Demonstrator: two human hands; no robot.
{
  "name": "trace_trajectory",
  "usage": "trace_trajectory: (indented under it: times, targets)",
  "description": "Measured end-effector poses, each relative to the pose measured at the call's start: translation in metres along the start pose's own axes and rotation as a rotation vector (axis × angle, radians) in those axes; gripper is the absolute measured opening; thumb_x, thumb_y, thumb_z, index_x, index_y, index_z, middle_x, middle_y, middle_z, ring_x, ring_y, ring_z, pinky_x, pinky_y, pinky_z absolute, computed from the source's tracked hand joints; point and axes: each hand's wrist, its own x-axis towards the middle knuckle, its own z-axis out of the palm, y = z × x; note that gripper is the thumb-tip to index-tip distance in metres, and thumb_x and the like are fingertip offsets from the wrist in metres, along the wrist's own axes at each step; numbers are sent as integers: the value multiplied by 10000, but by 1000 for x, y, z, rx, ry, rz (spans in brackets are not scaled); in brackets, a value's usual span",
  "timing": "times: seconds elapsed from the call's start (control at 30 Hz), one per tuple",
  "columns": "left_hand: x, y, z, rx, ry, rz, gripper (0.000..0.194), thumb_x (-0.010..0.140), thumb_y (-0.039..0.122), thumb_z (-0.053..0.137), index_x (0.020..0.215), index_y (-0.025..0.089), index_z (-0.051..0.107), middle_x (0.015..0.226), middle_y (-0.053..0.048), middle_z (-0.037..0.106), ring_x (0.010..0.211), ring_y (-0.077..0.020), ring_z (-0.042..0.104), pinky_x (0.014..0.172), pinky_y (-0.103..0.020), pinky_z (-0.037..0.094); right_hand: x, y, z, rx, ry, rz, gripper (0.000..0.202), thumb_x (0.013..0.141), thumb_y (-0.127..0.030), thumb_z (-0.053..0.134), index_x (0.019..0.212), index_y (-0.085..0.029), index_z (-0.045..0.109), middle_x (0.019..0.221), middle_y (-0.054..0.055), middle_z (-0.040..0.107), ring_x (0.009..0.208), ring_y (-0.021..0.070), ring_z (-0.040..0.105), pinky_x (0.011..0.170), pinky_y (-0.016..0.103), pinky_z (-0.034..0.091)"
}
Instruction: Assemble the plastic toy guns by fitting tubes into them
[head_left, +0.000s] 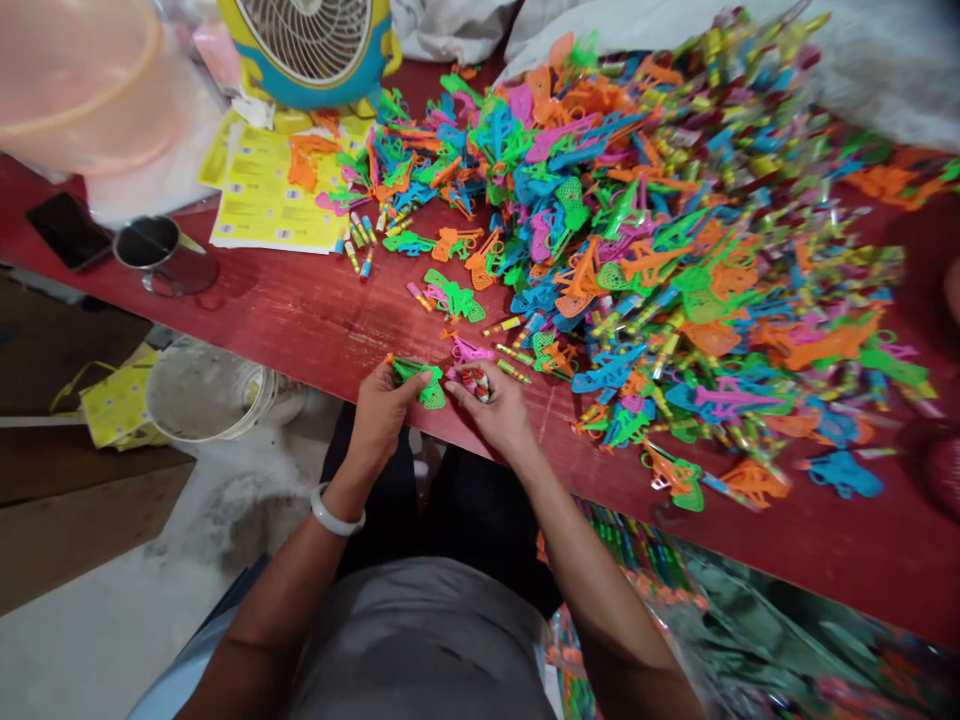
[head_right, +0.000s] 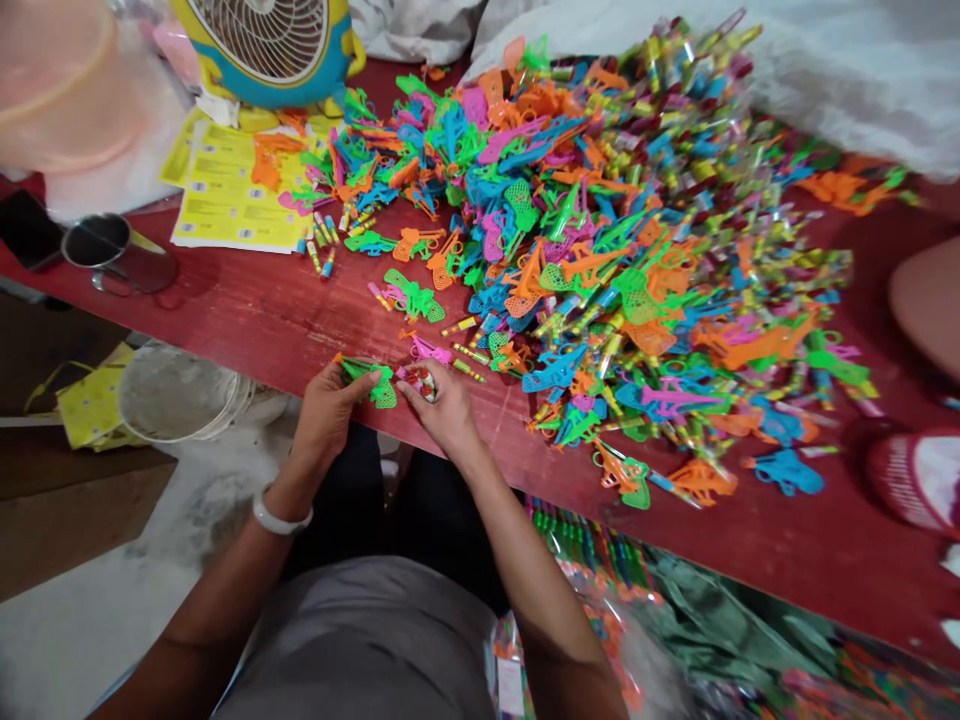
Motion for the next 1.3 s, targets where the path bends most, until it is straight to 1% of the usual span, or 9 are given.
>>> trace_trajectory:
  times: [0.27,0.53,0.87,0.93,1.0,1.07,1.13,1.2,1.3]
  targets:
    - [-1,2,4,2,-10,32,278,699,327,846,877,160,713,806,-12,727,718,-142,640,720,-268,498,-2,3,3,-43,67,-76,210,851,-421,709,889,-217,678,877,40,725,793,218,663,747,344,517]
    - [-3,-6,7,80,83,45,290,736,338,789,913,179,622,854,4,674,741,-133,590,716,-264,476,-11,10,6,-191,71,-384,73,896,-237,612,950,-231,661,852,52,685,804,217,671,706,336,532]
    - [3,0,16,171,-74,54,304,755,353,772,922,187,579,846,-3,622,749,-150,569,721,-291,478,-20,1,-13,-258,58,-470,162,906,-180,565,1010,-233,678,899,60,723,840,207,706,727,325,557]
    - [18,7,24,268,-187,130,280,836,411,706,951,187,583,883,-30,636,805,-171,594,777,-319,491,-8,-6,-35,-304,155,-477,155,921,-202,586,1026,-243,693,923,46,738,860,200,713,762,335,565]
    - [44,16,33,428,-239,297,258,922,409,604,1047,184,596,1008,-81,661,951,-208,622,893,-365,487,8,-13,-66,-385,403,-482,129,928,-257,621,1019,-238,711,925,44,739,865,211,710,804,379,566]
    - [78,24,40,648,-165,491,302,950,325,562,1217,184,578,1249,-139,632,1192,-254,571,1045,-418,420,26,-20,-101,-468,667,-482,157,940,-301,626,1038,-223,722,960,68,731,928,244,699,891,458,542]
    - [112,30,47,972,-136,529,388,928,275,599,1307,195,572,1436,-162,546,1372,-320,438,1135,-497,319,40,-27,-127,-518,795,-490,199,969,-303,590,1097,-213,713,1074,111,711,1084,293,664,997,540,475]
    - [138,34,50,1241,-169,475,384,907,215,615,1290,197,615,1457,-164,540,1394,-374,395,1133,-572,276,45,-31,-135,-537,822,-506,208,989,-300,554,1119,-224,698,1157,127,688,1191,318,621,1052,580,421]
    - [156,38,49,1409,-195,451,273,821,132,697,1091,169,712,1253,-166,642,1321,-405,436,1093,-601,276,38,-28,-111,-496,785,-434,190,975,-365,578,1048,-242,702,1044,91,723,1063,287,684,995,548,493]
